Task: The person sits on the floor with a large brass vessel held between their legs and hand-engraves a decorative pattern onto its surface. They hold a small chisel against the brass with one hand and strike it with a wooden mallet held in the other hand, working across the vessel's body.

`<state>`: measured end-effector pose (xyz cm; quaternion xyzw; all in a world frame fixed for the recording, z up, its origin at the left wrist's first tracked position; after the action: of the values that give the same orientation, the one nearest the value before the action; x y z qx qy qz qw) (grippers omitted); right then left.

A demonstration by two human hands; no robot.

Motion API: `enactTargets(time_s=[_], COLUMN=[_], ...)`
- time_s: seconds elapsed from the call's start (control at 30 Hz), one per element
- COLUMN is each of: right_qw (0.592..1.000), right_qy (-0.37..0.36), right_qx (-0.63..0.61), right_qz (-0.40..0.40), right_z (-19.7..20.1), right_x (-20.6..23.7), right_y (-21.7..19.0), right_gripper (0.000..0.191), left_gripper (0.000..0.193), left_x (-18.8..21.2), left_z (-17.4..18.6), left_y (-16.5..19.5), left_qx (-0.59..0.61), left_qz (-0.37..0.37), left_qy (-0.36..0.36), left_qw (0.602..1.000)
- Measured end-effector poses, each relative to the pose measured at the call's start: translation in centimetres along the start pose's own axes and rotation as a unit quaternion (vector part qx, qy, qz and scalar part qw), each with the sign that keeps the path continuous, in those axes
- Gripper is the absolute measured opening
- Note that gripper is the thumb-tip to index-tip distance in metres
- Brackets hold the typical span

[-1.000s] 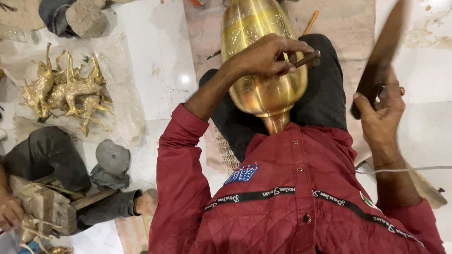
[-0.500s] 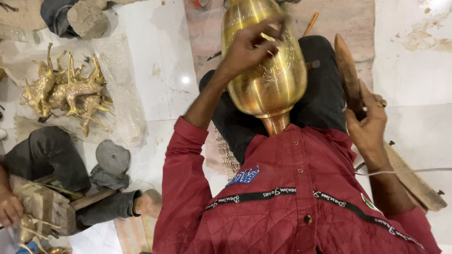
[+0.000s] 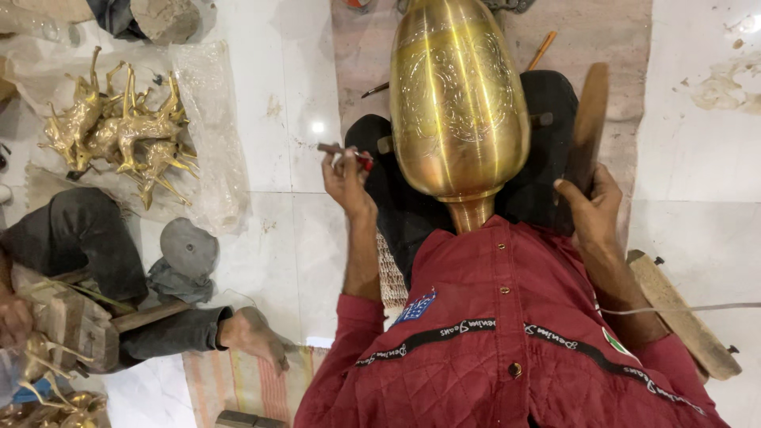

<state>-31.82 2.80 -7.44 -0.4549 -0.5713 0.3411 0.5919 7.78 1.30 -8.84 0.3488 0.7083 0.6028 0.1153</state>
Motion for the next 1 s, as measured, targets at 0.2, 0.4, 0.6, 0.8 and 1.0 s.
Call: enactTargets(time_s=[0.2,0.4,0.6,0.8,1.0], right_qw=[0.999,1.000,1.000,0.998,0.995], right_qy=[0.019,-0.006,-0.004,-0.027,-0.044], right_qx=[-0.028,-0.005,0.001,0.052,0.084], right_qz=[-0.032,-0.005,0.005,0.024,0.029], right_z=[-1.3,-1.9,-1.9,-2.3,-4.3], right_x=[-2.0,-2.0,-1.8,-3.4,-5.7], right_y=[-1.3,-2.4,-1.7,-2.3,-3.5], right_gripper=[0.027,0.026,0.025,0.029,0.045], left_gripper=[0.044,0.042,0.041,0.039,0.033], left_x=[3.8,2.9,1.3,-0.5,-3.0], left_z=[-0.1,-0.8,-1.7,-4.0,-7.8], left_y=[-1.7,-0.7,-0.1,1.3,3.2], left_qx=[0.040,0.050,0.055,0.051,0.026], left_qz=[0.022,-0.009,-0.012,-0.007,0.013], left_qy=[0.021,-0.006,-0.026,-0.108,-0.139], left_qw=[0.999,0.999,0.998,0.993,0.990])
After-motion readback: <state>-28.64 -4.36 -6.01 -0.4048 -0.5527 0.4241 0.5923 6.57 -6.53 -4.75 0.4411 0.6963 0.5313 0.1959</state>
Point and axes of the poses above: each hand's wrist, its own x-axis away from the middle knuckle, its own z-axis out of the back of the hand, y = z × x, the point moved 2 cm from there along -x, towards the middle knuckle, and after that the axes turned 2 degrees about -z, right-handed, at the moved point
